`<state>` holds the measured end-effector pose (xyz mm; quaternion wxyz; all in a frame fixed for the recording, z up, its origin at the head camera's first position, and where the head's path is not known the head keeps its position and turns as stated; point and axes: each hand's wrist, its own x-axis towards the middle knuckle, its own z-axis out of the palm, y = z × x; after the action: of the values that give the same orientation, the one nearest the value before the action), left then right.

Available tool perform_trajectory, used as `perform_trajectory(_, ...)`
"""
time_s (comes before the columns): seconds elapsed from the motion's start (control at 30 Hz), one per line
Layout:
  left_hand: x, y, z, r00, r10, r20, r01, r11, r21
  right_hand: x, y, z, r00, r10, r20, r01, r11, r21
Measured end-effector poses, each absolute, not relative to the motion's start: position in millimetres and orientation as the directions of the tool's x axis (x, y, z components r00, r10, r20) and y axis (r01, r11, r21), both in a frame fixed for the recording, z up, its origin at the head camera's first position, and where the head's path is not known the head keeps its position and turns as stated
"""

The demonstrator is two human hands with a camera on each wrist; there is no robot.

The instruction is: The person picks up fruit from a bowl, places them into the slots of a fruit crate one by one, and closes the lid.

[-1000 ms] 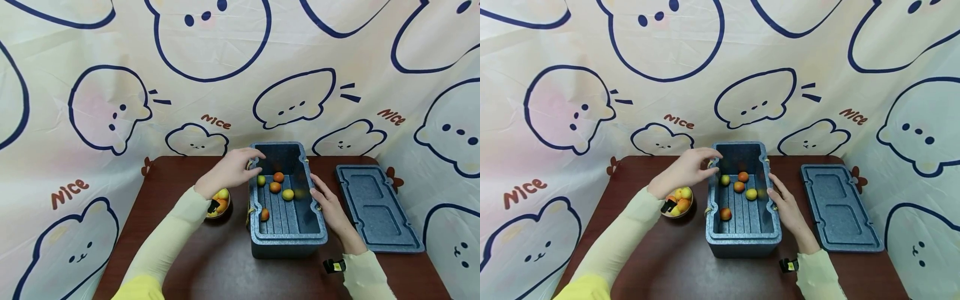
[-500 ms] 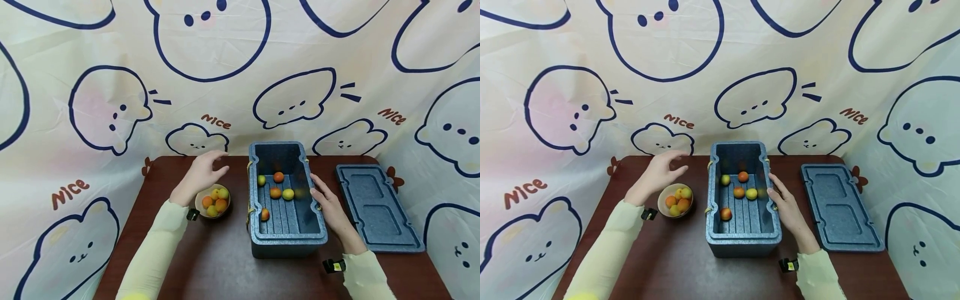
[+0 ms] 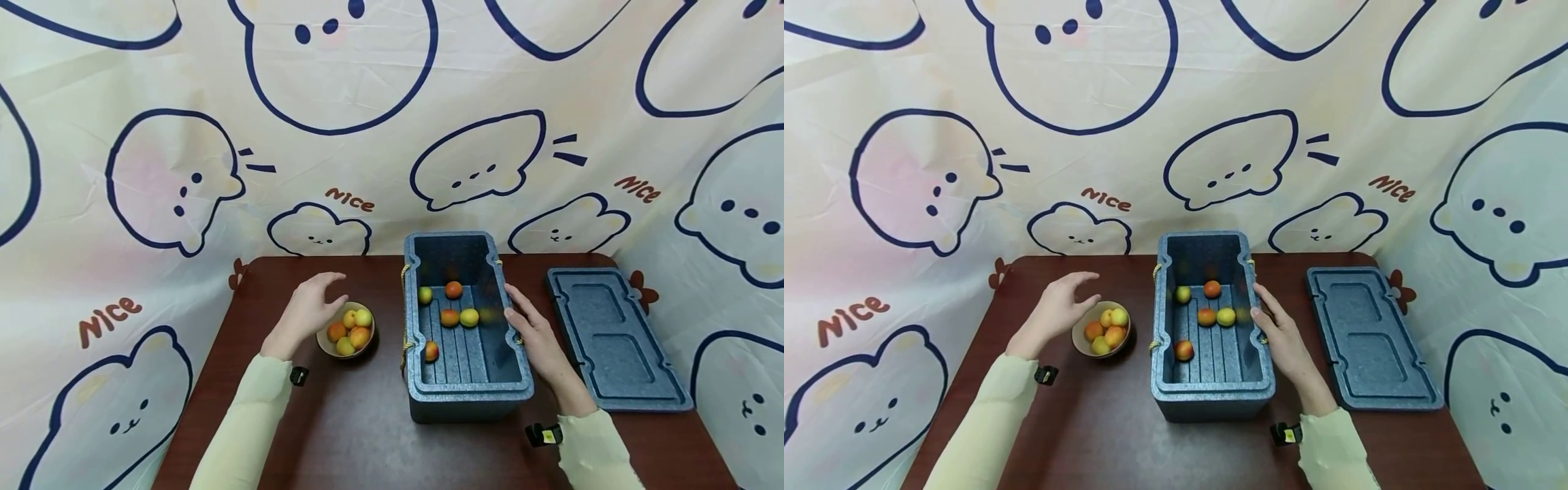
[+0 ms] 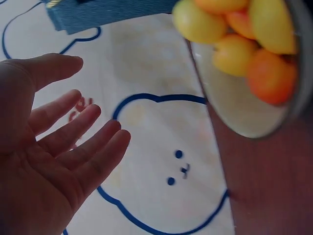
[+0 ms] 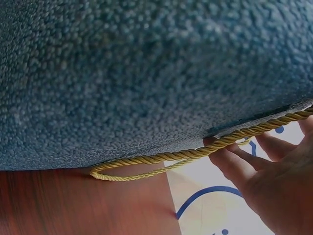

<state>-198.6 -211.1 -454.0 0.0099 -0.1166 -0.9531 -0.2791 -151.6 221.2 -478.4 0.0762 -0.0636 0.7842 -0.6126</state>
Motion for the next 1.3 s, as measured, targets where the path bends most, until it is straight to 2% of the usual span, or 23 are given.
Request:
perform_trajectory(0.2, -197, -220, -470, -0.978, 0.199, 0.056, 0.2, 0.838, 0.508, -151, 221, -477, -0.981, -0.186, -0.049, 0.0, 0.253, -0.968)
perform_trajectory(0.67, -189, -227, -502, -0.984, 0.178, 0.007, 0.154, 0.83, 0.537, -150, 219, -479, -0.98, -0.193, -0.048, 0.003, 0.23, -0.973)
perform_trajectory(1.3, -187, -220, -515, -0.979, 0.202, -0.014, 0.165, 0.835, 0.525, -150, 219, -479, -0.981, -0.185, -0.049, 0.005, 0.235, -0.972)
